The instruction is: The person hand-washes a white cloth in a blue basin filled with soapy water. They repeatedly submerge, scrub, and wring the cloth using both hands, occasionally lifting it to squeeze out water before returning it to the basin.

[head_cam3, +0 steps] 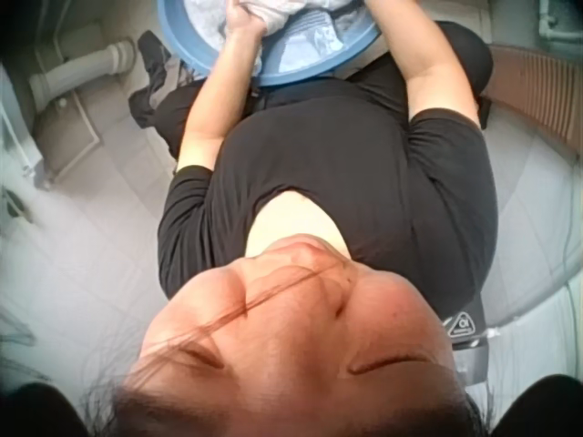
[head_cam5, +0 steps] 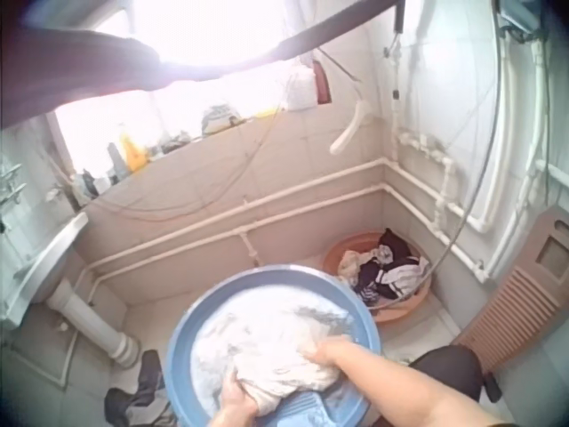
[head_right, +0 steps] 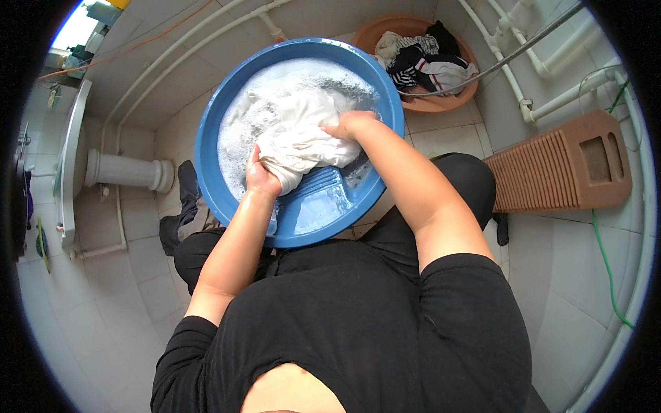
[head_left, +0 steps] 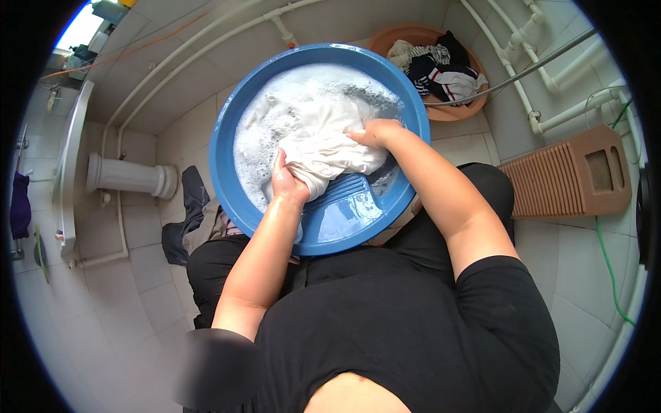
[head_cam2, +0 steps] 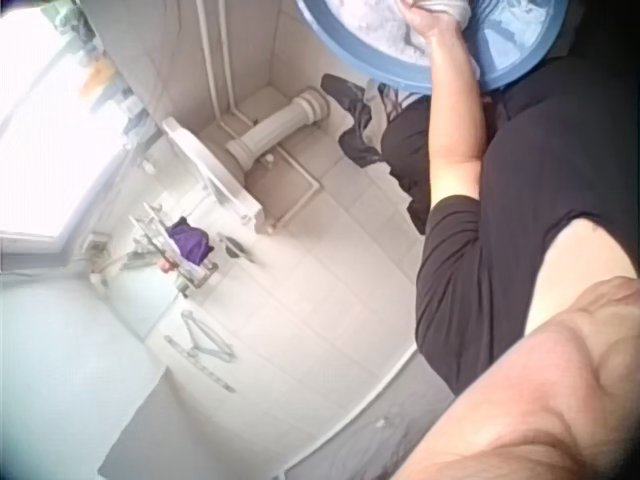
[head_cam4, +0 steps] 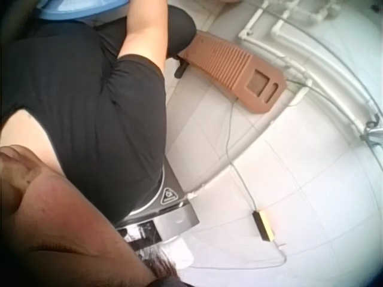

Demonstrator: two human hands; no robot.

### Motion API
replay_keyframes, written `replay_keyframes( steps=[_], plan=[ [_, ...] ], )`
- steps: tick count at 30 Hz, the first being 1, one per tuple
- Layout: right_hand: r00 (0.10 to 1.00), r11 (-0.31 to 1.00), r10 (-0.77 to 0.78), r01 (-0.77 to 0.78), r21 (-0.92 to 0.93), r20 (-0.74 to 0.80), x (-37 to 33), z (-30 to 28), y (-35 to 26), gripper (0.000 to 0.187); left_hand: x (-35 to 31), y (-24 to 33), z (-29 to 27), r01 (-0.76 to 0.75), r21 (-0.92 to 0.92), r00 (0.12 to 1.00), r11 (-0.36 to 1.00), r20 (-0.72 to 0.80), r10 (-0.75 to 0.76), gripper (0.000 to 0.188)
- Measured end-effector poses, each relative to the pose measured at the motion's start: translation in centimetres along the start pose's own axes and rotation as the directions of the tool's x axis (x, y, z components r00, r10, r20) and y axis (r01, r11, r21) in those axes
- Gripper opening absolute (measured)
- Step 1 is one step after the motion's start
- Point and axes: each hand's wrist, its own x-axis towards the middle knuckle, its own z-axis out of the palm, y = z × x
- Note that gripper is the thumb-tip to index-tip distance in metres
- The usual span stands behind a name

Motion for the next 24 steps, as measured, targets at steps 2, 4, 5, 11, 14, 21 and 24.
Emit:
replay_keyframes(
  steps=[2, 4, 5, 11, 14, 21, 24],
  plan=[
    [0.998, 0.992, 0.049, -0.043, -0.120, 0.048, -0.6, 0.2, 0.1, 0.076, -0.3, -0.1, 0.7, -0.068, 0.044, 0.987, 0.997, -0.145, 0.073, 0.062],
    [0.994, 0.993, 0.098, -0.095, -0.063, 0.046, -0.9, -0.3, -0.4, 0.071, 0.0, -0.3, 0.2, -0.080, 0.074, 0.988, 0.994, -0.128, 0.089, 0.063],
    [0.992, 0.992, 0.121, -0.119, -0.031, 0.046, -1.0, -0.5, -0.8, 0.069, 0.0, -0.2, 0.2, -0.087, 0.091, 0.988, 0.992, -0.120, 0.098, 0.063],
    [0.698, 0.605, -0.350, 0.677, 0.419, -0.625, -4.7, 3.0, -8.7, 0.041, 0.1, -0.4, -1.4, 0.010, -0.154, 0.930, 0.988, 0.365, 0.047, 0.066],
    [0.433, 0.426, -0.572, 0.883, 0.199, -0.697, -10.3, 4.0, -11.9, 0.030, 2.2, -1.3, -5.1, 0.050, -0.252, 0.598, 0.966, 0.783, 0.173, 0.060],
    [0.633, 0.767, -0.238, 0.588, 0.258, -0.736, -4.4, 2.4, -8.1, 0.043, -2.4, 1.0, 1.2, 0.226, 0.225, 0.974, 0.948, -0.037, -0.223, 0.050],
    [0.821, 0.743, -0.153, 0.463, 0.484, -0.550, -1.6, 1.0, -5.4, 0.052, -2.8, 2.7, 2.7, 0.224, 0.235, 0.973, 0.946, -0.004, -0.230, 0.051]
  ],
)
